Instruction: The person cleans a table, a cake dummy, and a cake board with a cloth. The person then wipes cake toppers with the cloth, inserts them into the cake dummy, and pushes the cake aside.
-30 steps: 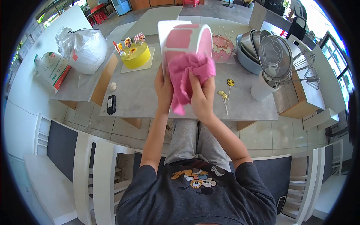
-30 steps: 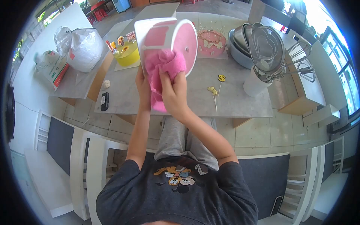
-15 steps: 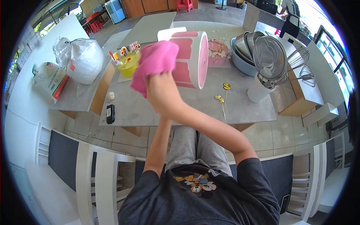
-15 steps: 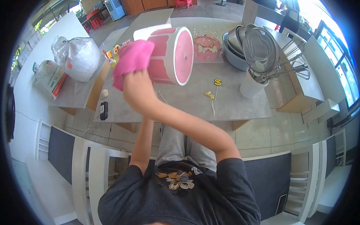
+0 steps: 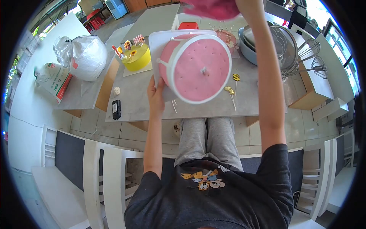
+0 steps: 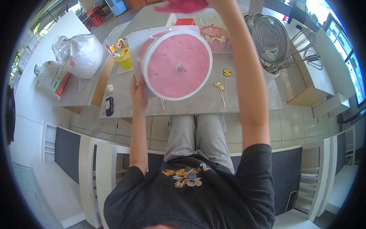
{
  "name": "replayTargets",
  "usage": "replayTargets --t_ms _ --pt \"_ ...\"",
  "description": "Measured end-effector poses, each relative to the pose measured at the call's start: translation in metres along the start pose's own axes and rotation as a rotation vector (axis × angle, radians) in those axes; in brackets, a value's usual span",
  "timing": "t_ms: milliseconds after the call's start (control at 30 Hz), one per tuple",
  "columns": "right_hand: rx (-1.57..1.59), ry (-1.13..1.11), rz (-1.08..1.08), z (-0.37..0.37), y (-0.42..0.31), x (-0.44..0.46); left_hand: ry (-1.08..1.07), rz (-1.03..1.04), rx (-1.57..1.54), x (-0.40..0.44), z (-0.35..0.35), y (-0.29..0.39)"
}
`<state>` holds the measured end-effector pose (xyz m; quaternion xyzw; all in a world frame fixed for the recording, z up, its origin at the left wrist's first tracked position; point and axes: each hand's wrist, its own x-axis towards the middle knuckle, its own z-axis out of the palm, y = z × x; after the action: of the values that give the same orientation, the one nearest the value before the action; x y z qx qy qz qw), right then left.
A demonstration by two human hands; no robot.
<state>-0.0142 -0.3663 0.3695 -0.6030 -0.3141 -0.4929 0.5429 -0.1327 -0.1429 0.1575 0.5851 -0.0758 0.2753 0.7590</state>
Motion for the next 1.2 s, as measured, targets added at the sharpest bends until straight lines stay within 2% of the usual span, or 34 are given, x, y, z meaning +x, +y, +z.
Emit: replayTargets --t_ms 33,67,100,133,167,200,267,300,333,367,400,433,467,500,567,600,667,733,833,900,933,967,1033,1067,1133,1200 --pt "-0.064 -0.271 0.169 -0.009 0.013 -0.008 -0.06 -0.031 -0.065 0.002 -0.005 0.0" --pt "-0.13 -0.539 0.338 -0.009 -0.004 -0.009 -0.122 -0.06 -0.129 0.003 -0.009 -0.002" --pt "-0.417 -0.961 0.456 -0.013 -0.024 -0.015 -0.125 -0.06 -0.135 0.001 -0.013 -0.006" --pt "0.061 -0.934 0.144 -0.005 0.023 -0.043 -0.152 -0.071 -0.123 -0.003 -0.018 -0.012" --pt "0.013 -0.951 0.256 -0.008 0.022 -0.045 -0.179 -0.081 -0.111 -0.009 -0.019 -0.014" --pt "-0.022 -0.968 0.267 -0.016 0.018 -0.044 -0.186 -0.075 -0.115 -0.015 -0.012 -0.01" --pt "-0.064 -0.974 0.255 -0.027 0.017 -0.041 -0.015 -0.192 -0.407 -0.019 0.005 0.001" --pt "-0.147 -0.877 0.072 -0.028 0.023 -0.051 -0.016 -0.188 -0.407 -0.02 0.005 0.001" --pt "-0.226 -0.776 -0.106 -0.031 0.026 -0.06 0.02 -0.276 -0.381 -0.021 0.002 -0.002" --pt "-0.226 -0.779 -0.107 -0.036 0.025 -0.066 0.056 -0.366 -0.355 -0.022 0.003 -0.003" --pt "-0.304 -0.717 -0.152 -0.044 0.023 -0.073 0.056 -0.367 -0.356 -0.023 0.004 -0.005" --pt "-0.38 -0.653 -0.195 -0.051 0.019 -0.08 -0.062 -0.185 -0.182 -0.022 0.007 -0.004" --pt "-0.459 -0.669 -0.076 -0.06 0.012 -0.091 -0.176 -0.005 -0.007 -0.023 0.008 -0.003" --pt "-0.585 -0.773 0.161 -0.065 0.006 -0.105 -0.171 -0.01 -0.007 -0.018 0.009 -0.008" --pt "-0.56 -0.677 0.199 -0.062 0.016 -0.143 0.088 -0.334 -0.482 0.002 0.011 -0.02" --pt "-0.56 -0.678 0.201 -0.061 0.015 -0.157 0.089 -0.337 -0.481 0.003 0.016 -0.019" --pt "-0.758 -0.606 0.034 -0.055 0.007 -0.178 0.135 -0.328 -0.509 0.005 0.033 -0.013" --pt "-0.653 -0.49 0.023 -0.044 -0.008 -0.195 0.118 -0.252 -0.563 0.009 0.045 -0.015" --pt "-0.582 -0.459 -0.007 -0.023 -0.023 -0.243 0.076 -0.11 -0.638 0.02 0.065 -0.02" --pt "-0.131 -0.285 0.399 -0.02 -0.029 -0.247 0.06 -0.047 -0.663 0.018 0.069 -0.021" --pt "-0.076 -0.161 0.84 -0.025 -0.037 -0.229 0.093 -0.107 -0.68 0.011 0.072 -0.011" --pt "-0.075 -0.154 0.823 -0.03 -0.024 -0.223 0.123 -0.161 -0.697 0.007 0.072 -0.004" --pt "0.791 0.34 0.842 -0.036 0.008 -0.212 0.038 -0.148 -0.723 0.0 0.065 -0.01" --pt "0.796 0.341 0.835 -0.032 0.004 -0.2 -0.01 -0.187 -0.687 -0.005 0.062 -0.018" --pt "0.97 0.474 1.109 -0.032 -0.009 -0.178 -0.057 -0.225 -0.655 -0.018 0.062 -0.028" --pt "0.876 0.466 1.073 -0.036 -0.013 -0.17 -0.036 -0.192 -0.433 -0.029 0.072 -0.031"
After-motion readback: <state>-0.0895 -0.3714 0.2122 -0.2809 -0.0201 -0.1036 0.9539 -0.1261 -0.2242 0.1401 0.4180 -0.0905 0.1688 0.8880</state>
